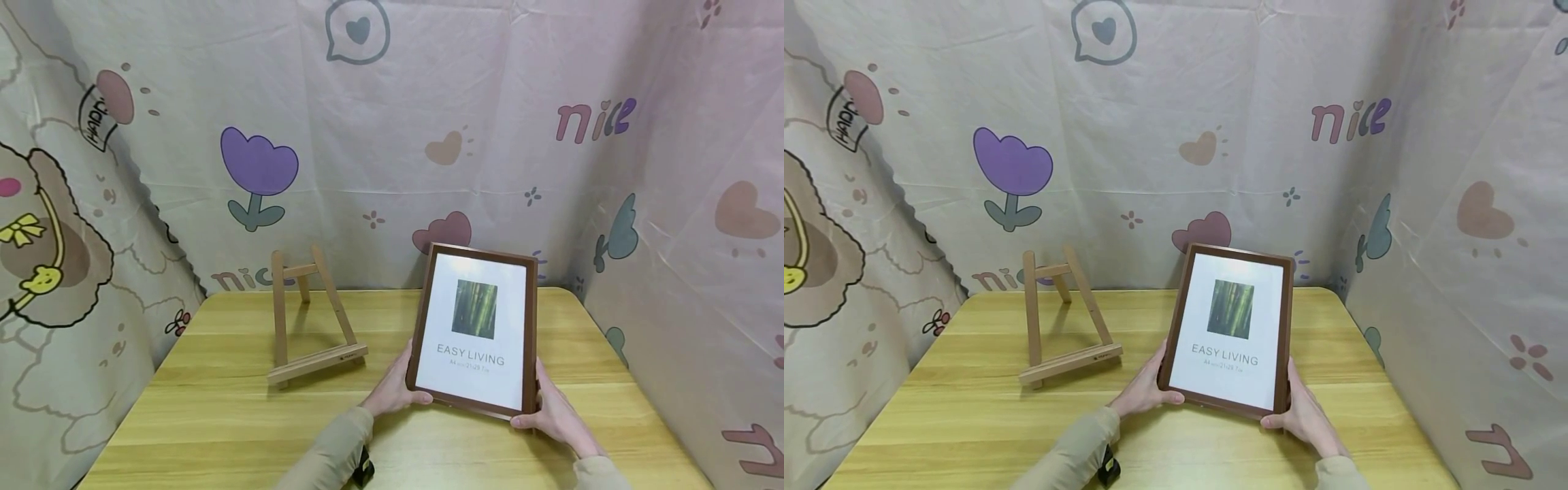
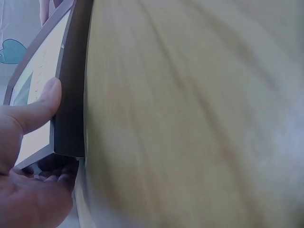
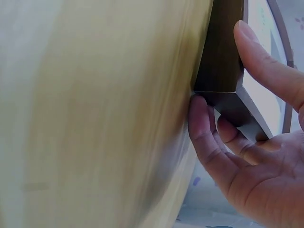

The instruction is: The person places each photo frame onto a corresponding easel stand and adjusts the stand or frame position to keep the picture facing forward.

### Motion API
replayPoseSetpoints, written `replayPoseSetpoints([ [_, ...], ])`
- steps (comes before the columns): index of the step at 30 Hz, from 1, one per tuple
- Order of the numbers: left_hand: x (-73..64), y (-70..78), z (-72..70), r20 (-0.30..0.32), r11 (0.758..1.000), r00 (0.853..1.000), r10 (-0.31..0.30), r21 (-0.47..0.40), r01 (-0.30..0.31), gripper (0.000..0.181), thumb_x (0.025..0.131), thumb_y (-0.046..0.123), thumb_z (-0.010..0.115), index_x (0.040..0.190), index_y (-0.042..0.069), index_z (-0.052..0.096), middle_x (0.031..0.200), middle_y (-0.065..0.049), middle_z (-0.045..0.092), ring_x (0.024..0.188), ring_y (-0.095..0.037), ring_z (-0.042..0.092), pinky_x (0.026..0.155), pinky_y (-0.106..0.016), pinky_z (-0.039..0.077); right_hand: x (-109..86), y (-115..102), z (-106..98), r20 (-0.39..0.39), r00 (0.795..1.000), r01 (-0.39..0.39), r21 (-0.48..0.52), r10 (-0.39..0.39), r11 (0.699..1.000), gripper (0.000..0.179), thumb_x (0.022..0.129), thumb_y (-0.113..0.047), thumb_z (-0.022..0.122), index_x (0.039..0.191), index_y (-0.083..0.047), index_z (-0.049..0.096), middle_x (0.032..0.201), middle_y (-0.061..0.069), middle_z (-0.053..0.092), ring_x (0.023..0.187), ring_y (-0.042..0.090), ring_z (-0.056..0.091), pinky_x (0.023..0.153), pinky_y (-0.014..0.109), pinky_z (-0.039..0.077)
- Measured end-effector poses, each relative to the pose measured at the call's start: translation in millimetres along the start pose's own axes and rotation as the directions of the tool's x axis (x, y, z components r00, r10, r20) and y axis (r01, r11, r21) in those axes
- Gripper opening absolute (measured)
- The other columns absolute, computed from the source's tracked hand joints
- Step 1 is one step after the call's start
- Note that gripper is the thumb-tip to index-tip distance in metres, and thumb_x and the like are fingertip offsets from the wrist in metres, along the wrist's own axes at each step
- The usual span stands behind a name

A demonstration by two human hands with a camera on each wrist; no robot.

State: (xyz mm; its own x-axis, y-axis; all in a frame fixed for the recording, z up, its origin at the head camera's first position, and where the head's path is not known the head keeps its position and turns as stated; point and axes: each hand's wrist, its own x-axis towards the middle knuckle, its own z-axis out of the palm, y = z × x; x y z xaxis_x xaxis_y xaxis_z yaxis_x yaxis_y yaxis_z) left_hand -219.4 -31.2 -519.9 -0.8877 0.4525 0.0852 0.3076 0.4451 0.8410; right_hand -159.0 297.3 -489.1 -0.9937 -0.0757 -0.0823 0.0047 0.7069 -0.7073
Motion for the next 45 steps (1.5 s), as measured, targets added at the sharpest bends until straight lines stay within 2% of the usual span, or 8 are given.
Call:
replayPoseSetpoints([
  [4, 0.6, 1.0, 0.6, -0.014, 1.000, 1.000, 0.016, -0.009, -0.016, 0.121, 0.079, 0.027, 0.087, 0.159, -0.007, 0.002, 0.166, -0.030, 0.009, 0.152, -0.050, 0.016, 0.123, -0.066, 0.018, 1.6, 0.4, 0.5, -0.006, 1.000, -0.009, -0.011, 0.009, 1.000, 0.145, 0.063, -0.020, 0.096, 0.162, -0.009, -0.010, 0.126, 0.028, 0.061, 0.083, 0.016, 0.064, 0.074, 0.026, 0.050],
  [10, 2.6, 4.1, -1.0, -0.055, 0.997, 0.997, 0.049, -0.052, -0.052, 0.122, 0.078, 0.024, 0.087, 0.159, -0.006, 0.002, 0.167, -0.029, 0.009, 0.153, -0.048, 0.016, 0.123, -0.064, 0.018, 3.8, -0.4, 0.8, -0.028, 0.999, 0.020, 0.040, -0.019, 0.999, 0.143, 0.066, -0.013, 0.094, 0.161, -0.009, -0.013, 0.136, 0.032, 0.052, 0.085, 0.020, 0.065, 0.074, 0.025, 0.054],
  [15, 2.7, 7.8, -3.6, -0.086, 0.994, 0.995, 0.056, -0.087, -0.063, 0.123, 0.077, 0.023, 0.088, 0.161, -0.001, 0.001, 0.168, -0.025, 0.009, 0.153, -0.046, 0.017, 0.123, -0.064, 0.019, 5.4, -1.9, 0.2, -0.053, 0.997, 0.060, 0.078, -0.056, 0.995, 0.142, 0.068, -0.008, 0.092, 0.161, -0.010, -0.014, 0.127, 0.030, 0.053, 0.085, 0.021, 0.066, 0.073, 0.024, 0.057],
  [19, 3.3, 8.8, -4.7, -0.116, 0.992, 0.991, 0.072, -0.099, -0.084, 0.124, 0.075, 0.021, 0.089, 0.161, 0.002, 0.001, 0.169, -0.022, 0.010, 0.154, -0.044, 0.018, 0.124, -0.064, 0.019, 7.8, -3.9, -1.0, -0.078, 0.994, 0.078, 0.067, -0.073, 0.995, 0.142, 0.069, -0.009, 0.092, 0.161, -0.015, -0.015, 0.140, 0.033, 0.045, 0.089, 0.024, 0.065, 0.074, 0.024, 0.057],
  [23, 4.8, 8.1, -5.9, -0.151, 0.989, 0.983, 0.107, -0.088, -0.121, 0.124, 0.074, 0.020, 0.089, 0.162, 0.004, 0.002, 0.169, -0.020, 0.010, 0.154, -0.043, 0.019, 0.124, -0.064, 0.017, 10.7, -6.3, -1.6, -0.108, 0.990, 0.100, 0.065, -0.093, 0.993, 0.142, 0.068, -0.008, 0.091, 0.161, -0.019, -0.015, 0.147, 0.034, 0.038, 0.091, 0.027, 0.066, 0.076, 0.029, 0.059],
  [28, 5.4, 7.7, -9.0, -0.187, 0.987, 0.974, 0.129, -0.073, -0.145, 0.123, 0.075, 0.020, 0.088, 0.162, 0.004, 0.001, 0.169, -0.021, 0.010, 0.154, -0.043, 0.018, 0.124, -0.064, 0.017, 14.0, -9.5, -1.3, -0.144, 0.984, 0.118, 0.070, -0.107, 0.991, 0.140, 0.068, -0.008, 0.091, 0.162, -0.019, -0.012, 0.141, 0.033, 0.043, 0.097, 0.034, 0.066, 0.079, 0.039, 0.061],
  [36, 3.4, 13.1, -13.1, -0.223, 0.991, 0.969, 0.110, -0.046, -0.123, 0.123, 0.076, 0.018, 0.087, 0.162, 0.007, 0.001, 0.170, -0.018, 0.011, 0.154, -0.042, 0.019, 0.124, -0.062, 0.020, 17.1, -13.2, 0.4, -0.193, 0.972, 0.155, 0.108, -0.133, 0.982, 0.134, 0.070, -0.007, 0.090, 0.163, -0.015, -0.005, 0.131, 0.030, 0.048, 0.096, 0.030, 0.065, 0.075, 0.025, 0.058],
  [45, 1.3, 15.2, -20.3, -0.281, 0.987, 0.951, 0.127, -0.061, -0.150, 0.122, 0.074, 0.009, 0.088, 0.163, 0.008, 0.005, 0.168, -0.017, 0.020, 0.151, -0.039, 0.030, 0.122, -0.060, 0.029, 21.1, -17.9, 2.0, -0.229, 0.957, 0.222, 0.178, -0.179, 0.959, 0.127, 0.073, -0.007, 0.089, 0.164, -0.017, 0.001, 0.134, 0.025, 0.045, 0.098, 0.023, 0.062, 0.081, 0.023, 0.057],
])
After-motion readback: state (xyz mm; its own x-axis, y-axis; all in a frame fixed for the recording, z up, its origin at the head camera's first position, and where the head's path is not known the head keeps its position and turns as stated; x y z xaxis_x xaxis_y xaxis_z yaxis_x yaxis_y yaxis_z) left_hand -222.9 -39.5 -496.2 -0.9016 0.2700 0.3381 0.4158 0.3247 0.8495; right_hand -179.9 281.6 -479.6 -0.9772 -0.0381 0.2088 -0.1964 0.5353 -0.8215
